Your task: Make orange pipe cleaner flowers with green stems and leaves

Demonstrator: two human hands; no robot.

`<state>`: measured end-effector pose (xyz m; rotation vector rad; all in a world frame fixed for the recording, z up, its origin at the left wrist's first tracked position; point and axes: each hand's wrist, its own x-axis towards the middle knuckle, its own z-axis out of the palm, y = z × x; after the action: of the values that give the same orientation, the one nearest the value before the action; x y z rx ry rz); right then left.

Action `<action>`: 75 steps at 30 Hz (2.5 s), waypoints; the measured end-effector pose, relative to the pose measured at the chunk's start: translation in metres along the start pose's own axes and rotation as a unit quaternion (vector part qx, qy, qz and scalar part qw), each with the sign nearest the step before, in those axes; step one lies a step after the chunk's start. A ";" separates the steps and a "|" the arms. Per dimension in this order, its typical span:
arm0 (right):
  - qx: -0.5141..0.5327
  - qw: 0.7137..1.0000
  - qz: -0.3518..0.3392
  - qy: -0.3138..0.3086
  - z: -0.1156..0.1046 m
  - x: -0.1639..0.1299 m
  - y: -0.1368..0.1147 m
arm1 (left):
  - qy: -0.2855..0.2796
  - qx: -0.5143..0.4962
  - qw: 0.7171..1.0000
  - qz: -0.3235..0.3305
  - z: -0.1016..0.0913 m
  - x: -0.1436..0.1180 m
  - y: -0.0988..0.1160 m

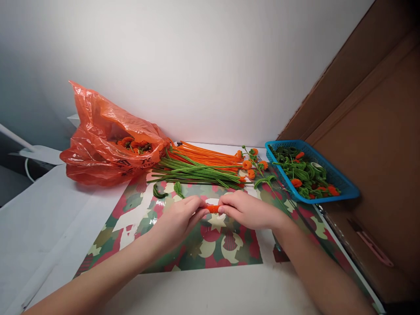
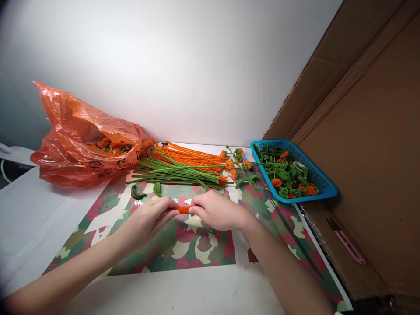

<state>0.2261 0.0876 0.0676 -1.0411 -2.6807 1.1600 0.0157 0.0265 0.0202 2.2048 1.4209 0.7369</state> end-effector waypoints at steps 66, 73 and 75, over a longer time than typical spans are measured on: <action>0.206 0.970 0.003 -0.129 0.017 0.017 0.013 | 0.021 0.235 0.929 0.285 -0.013 0.008 -0.019; 0.038 0.998 -0.037 0.014 0.026 0.017 0.005 | -0.054 0.086 0.988 0.117 -0.012 0.007 -0.013; -0.015 0.999 -0.039 0.032 0.027 0.016 0.003 | -0.089 0.014 0.995 0.049 -0.014 0.008 -0.009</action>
<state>0.2071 0.0814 0.0427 -0.9513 -2.6722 1.0578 0.0037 0.0382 0.0275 2.3121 1.2518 0.5393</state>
